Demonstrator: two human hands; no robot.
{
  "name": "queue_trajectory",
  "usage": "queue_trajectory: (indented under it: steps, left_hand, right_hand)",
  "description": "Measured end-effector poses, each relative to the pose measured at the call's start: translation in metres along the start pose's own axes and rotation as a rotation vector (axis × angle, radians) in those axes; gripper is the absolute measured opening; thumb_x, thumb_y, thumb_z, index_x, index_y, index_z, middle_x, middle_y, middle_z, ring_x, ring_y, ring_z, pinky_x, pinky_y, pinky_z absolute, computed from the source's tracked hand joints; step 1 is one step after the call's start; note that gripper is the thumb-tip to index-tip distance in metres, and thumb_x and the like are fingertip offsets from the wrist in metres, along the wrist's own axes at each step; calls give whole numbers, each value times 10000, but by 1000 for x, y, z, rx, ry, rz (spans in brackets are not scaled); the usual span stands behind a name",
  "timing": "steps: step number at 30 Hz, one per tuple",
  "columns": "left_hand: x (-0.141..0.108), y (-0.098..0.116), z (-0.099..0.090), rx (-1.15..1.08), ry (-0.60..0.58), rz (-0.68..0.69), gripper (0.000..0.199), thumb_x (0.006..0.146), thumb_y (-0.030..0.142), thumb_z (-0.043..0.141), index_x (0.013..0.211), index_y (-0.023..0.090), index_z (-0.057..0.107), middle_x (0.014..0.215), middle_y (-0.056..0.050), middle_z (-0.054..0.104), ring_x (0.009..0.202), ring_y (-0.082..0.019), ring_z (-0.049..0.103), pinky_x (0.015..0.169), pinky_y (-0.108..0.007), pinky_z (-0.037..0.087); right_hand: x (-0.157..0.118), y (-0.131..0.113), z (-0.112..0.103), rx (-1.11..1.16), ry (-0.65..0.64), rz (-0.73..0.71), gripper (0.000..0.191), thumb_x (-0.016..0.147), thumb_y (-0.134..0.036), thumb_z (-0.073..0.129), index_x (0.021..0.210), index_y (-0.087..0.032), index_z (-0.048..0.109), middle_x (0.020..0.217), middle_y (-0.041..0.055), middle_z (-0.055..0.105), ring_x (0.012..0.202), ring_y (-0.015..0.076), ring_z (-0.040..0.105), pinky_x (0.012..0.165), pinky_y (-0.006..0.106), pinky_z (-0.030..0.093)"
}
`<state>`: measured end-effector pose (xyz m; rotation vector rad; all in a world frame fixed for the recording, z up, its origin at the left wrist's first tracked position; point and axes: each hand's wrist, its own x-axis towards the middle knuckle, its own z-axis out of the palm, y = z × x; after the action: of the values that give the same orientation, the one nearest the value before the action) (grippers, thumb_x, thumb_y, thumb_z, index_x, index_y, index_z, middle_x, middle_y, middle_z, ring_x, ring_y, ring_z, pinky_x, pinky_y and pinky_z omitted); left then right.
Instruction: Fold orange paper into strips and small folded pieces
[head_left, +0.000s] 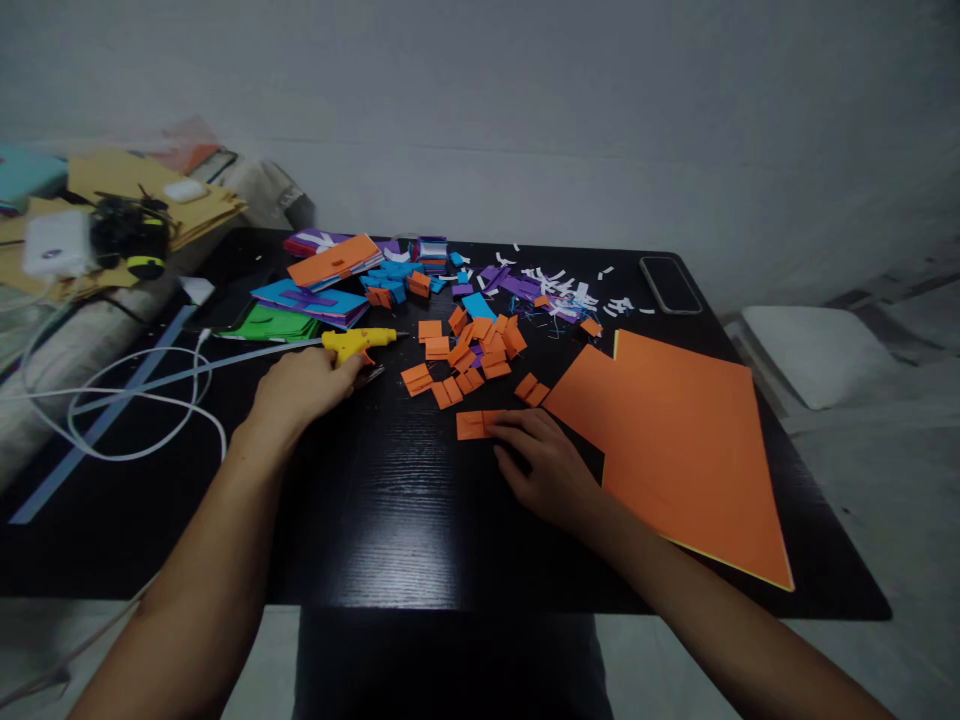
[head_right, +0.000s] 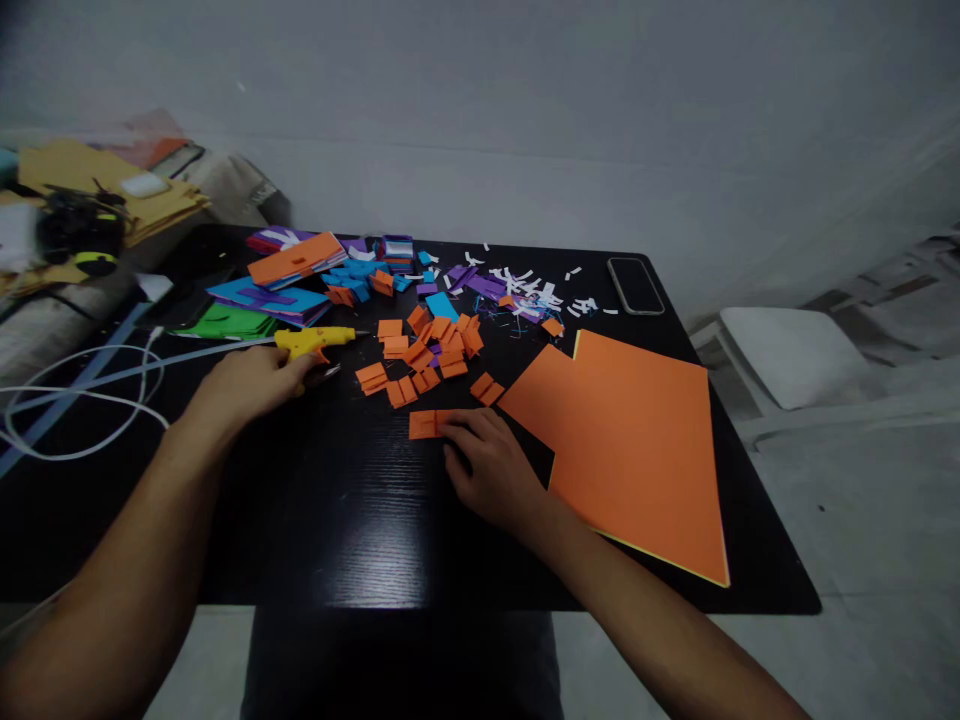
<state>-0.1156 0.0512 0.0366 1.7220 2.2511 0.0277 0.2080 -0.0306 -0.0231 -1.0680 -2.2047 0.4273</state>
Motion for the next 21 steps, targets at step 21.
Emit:
queue_trajectory:
  steps: [21]
  left_hand:
    - [-19,33,40,54,219,628,204,982,325,527,950,170,655,1027,-142,661,990,-314,633,865,-414,508]
  right_hand:
    - [1,1,1,4,11,-8,233,967,-115,602,1160,-153,726,1174,146,726,1084,286,671,965,525,601]
